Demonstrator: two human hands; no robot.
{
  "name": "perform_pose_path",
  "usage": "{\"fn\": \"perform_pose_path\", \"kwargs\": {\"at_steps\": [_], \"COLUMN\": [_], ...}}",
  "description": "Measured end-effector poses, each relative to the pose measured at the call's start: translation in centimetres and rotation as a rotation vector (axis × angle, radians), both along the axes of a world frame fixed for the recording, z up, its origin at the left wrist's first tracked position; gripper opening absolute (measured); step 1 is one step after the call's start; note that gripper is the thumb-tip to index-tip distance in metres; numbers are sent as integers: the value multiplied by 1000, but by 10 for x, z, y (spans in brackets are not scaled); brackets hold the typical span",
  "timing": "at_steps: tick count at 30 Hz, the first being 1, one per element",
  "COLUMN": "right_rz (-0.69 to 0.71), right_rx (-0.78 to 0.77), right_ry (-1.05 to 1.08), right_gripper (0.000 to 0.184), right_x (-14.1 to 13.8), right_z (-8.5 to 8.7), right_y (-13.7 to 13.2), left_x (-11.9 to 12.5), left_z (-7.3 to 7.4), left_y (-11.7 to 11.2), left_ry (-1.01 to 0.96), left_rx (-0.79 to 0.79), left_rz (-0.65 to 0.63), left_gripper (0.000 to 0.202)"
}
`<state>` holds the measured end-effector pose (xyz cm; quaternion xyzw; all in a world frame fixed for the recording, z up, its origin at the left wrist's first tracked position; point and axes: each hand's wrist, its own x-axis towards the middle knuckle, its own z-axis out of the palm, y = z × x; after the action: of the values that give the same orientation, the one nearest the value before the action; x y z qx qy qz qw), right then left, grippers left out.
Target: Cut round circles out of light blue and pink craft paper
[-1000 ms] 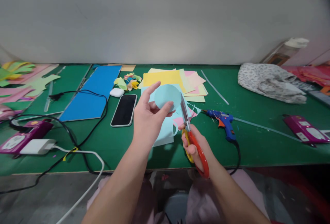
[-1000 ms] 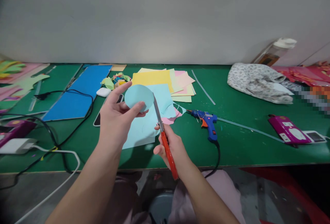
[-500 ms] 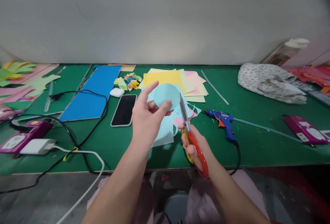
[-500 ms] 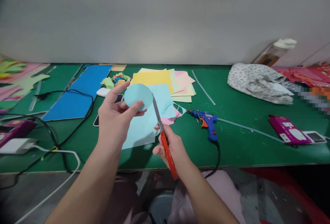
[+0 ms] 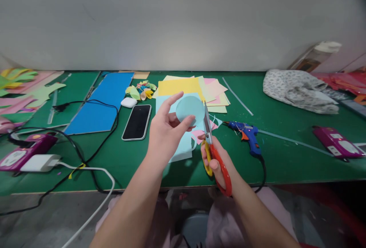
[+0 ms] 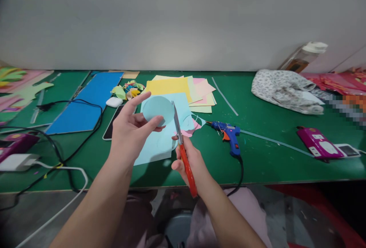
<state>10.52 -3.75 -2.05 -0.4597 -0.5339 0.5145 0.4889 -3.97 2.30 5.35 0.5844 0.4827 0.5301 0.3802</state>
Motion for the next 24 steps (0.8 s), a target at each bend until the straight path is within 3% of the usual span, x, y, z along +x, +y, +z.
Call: {"fn": "perform_pose_path", "kwargs": {"at_steps": [24], "right_rz": [-23], "right_rx": [7], "right_ry": [23], "right_gripper": [84], "right_x": [-1], "right_z": [-2], "right_y": [-1], "left_x": [-3], "left_z": [-1], "left_y": [3], "left_ry": [-58], "left_rx": [5], "left_rz": [18], "left_gripper": [56]}}
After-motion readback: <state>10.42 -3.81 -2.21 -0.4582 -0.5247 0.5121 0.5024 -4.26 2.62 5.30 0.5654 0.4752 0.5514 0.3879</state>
